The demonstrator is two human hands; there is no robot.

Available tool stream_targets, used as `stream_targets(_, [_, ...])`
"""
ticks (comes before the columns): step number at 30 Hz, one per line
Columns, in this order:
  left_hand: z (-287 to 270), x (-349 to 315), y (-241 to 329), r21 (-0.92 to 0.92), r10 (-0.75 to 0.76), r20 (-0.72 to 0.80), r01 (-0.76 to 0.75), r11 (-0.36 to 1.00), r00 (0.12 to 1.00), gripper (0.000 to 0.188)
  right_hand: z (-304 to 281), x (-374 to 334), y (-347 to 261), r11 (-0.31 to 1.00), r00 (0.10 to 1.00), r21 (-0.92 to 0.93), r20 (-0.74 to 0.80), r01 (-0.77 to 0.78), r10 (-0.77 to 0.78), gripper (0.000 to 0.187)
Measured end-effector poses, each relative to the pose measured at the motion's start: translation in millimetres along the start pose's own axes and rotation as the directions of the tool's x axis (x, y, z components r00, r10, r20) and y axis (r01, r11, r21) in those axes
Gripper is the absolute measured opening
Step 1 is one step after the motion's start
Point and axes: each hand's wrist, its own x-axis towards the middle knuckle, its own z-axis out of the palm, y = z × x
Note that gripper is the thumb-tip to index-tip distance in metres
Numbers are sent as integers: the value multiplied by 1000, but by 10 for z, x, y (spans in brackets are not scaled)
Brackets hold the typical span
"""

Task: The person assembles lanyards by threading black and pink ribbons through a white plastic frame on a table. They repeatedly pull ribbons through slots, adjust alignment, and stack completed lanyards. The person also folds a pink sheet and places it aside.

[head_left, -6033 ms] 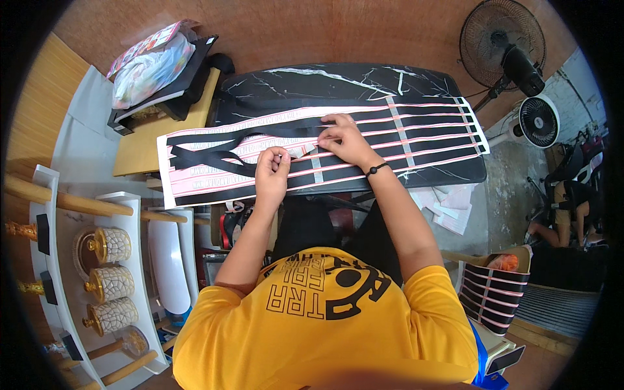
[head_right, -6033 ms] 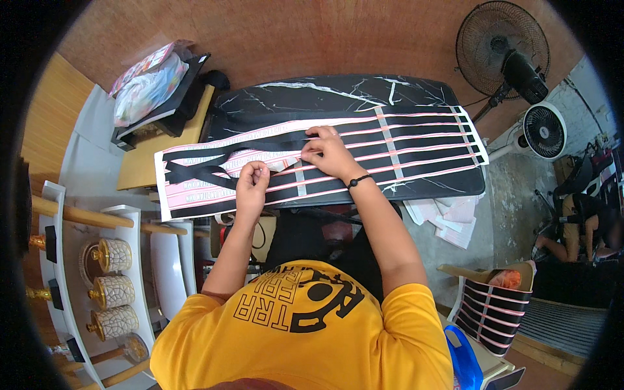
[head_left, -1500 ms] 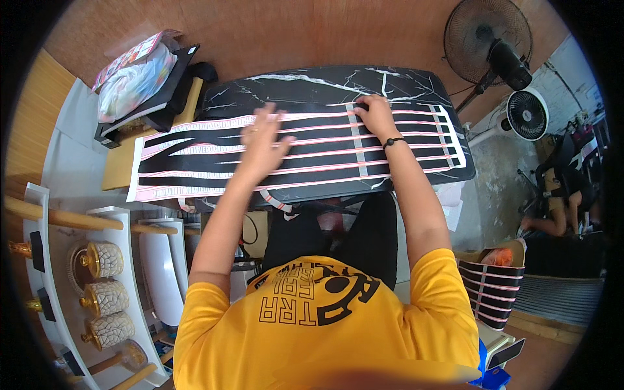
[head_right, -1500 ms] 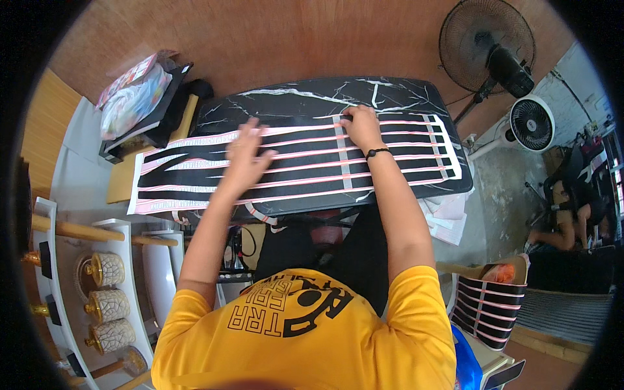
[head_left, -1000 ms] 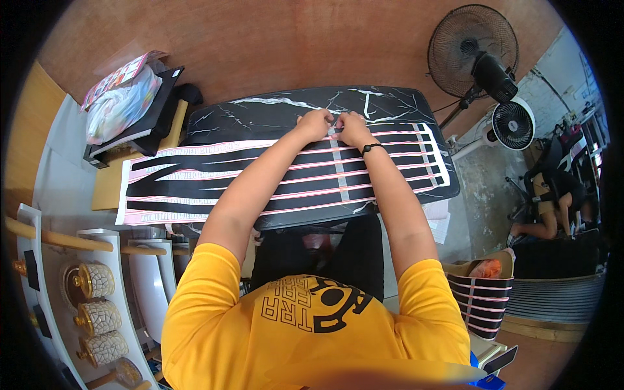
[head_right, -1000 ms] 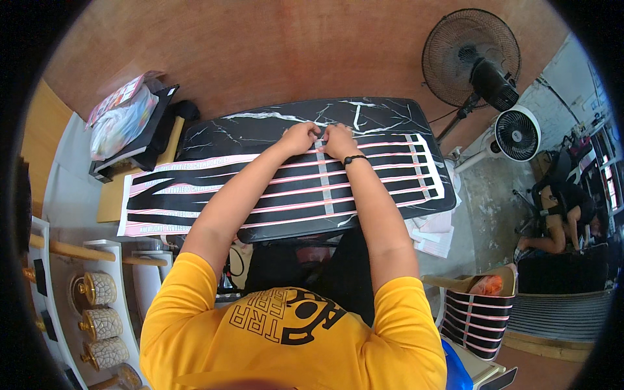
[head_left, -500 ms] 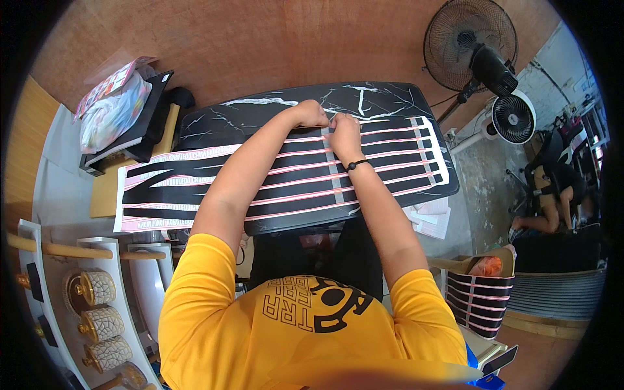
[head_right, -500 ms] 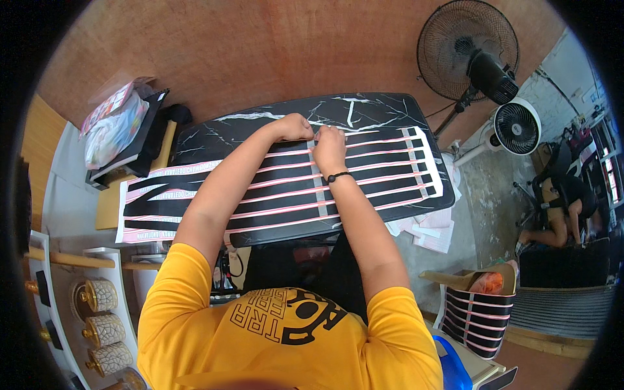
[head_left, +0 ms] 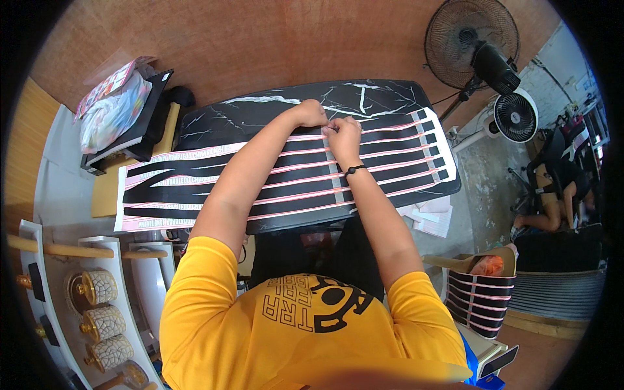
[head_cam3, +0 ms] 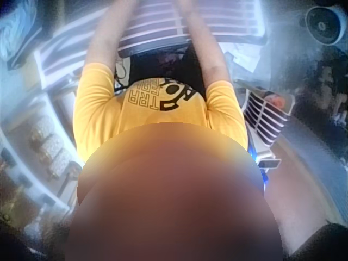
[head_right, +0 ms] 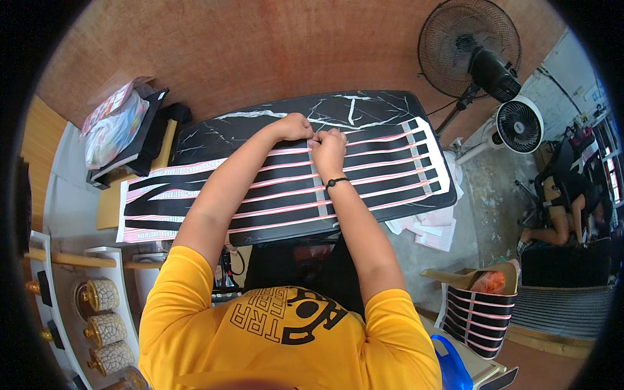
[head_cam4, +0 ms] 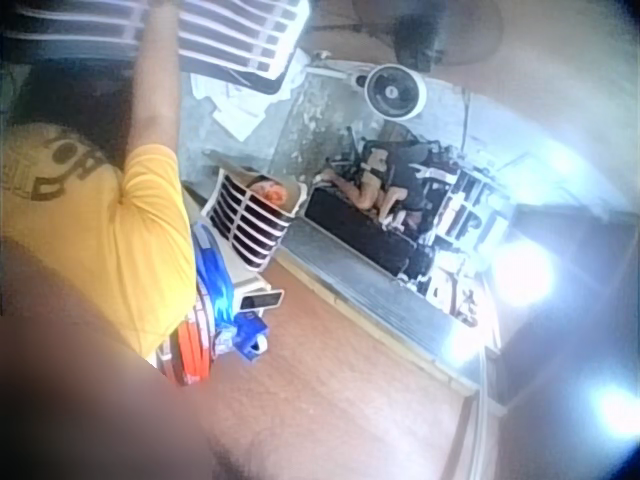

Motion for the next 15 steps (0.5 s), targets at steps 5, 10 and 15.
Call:
stream_targets(5, [3, -59, 59, -34, -30, 5, 30, 999, 1000, 31, -149, -16, 116, 993, 995, 69, 14, 100, -101, 15])
stream_targets(10, [48, -413, 316, 89, 79, -539, -37, 995, 839, 21, -313, 117, 185, 990, 985, 139, 170, -5, -19, 14])
stream_targets(15, [533, -992, 644, 129, 172, -669, -116, 985, 723, 18, -347, 200, 191, 983, 968, 183, 244, 12, -57, 12])
